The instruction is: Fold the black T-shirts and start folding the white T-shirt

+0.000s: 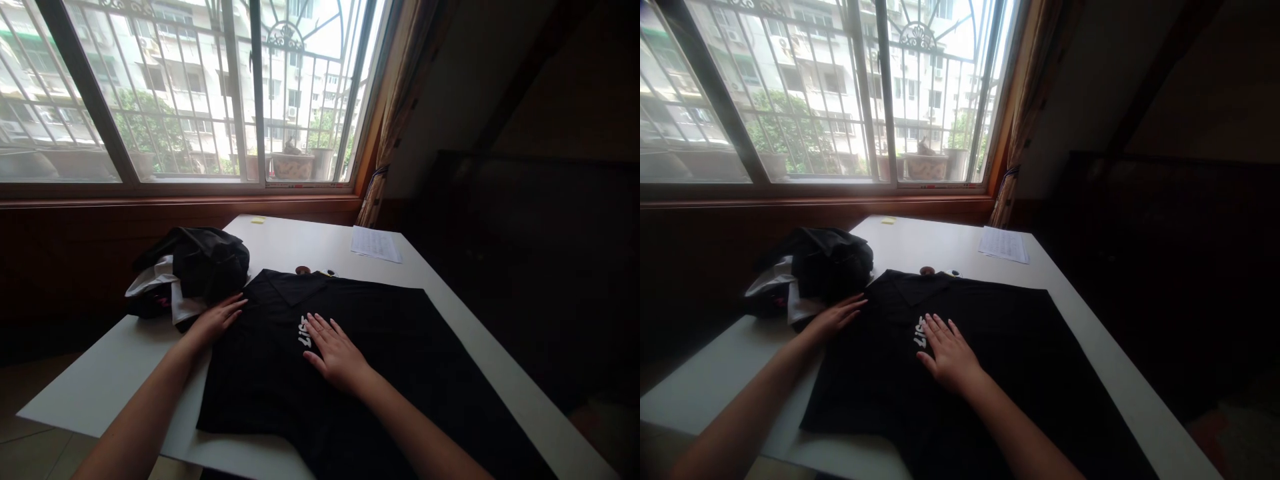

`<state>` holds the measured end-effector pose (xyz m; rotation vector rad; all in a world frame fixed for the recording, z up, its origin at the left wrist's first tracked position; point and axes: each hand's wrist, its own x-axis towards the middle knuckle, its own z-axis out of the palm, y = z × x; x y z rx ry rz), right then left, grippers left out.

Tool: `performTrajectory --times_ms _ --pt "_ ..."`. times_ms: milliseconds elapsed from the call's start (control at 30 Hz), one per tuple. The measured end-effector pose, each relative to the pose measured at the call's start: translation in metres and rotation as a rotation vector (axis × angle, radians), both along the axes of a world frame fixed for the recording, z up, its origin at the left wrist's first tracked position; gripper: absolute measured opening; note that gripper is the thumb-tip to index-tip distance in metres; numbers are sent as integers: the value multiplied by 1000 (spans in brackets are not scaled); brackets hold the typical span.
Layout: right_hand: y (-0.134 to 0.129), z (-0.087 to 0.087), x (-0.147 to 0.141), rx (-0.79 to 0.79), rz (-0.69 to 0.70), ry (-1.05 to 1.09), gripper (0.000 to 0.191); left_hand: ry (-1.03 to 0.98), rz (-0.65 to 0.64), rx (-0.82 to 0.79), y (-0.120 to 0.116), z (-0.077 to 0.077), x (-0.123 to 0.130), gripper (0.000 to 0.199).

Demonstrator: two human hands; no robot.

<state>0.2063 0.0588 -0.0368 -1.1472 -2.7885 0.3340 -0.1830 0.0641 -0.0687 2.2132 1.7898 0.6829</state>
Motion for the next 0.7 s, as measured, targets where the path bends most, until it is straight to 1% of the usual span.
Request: performTrajectory --times_ms 100,167,267,400,567,633,700 --pt "-3 -1 24 6 -44 5 71 14 -1 4 1 -2 -1 58" --pt "-2 -1 47 7 -115 -14 71 24 2 4 2 -4 -1 59" --pt "1 -5 89 15 -249 -47 72 35 6 5 3 -6 -2 62" --pt "6 -18 154 40 -428 -64 74 40 3 5 3 -4 -2 64" --pt "8 -38 233 54 -609 -109 77 59 -9 -10 6 -5 -5 68" --pt "9 -45 259 64 -692 -127 78 65 -13 -14 7 -6 -6 70" --pt "11 -47 277 73 -765 -152 78 67 -8 -10 7 -8 -7 69"
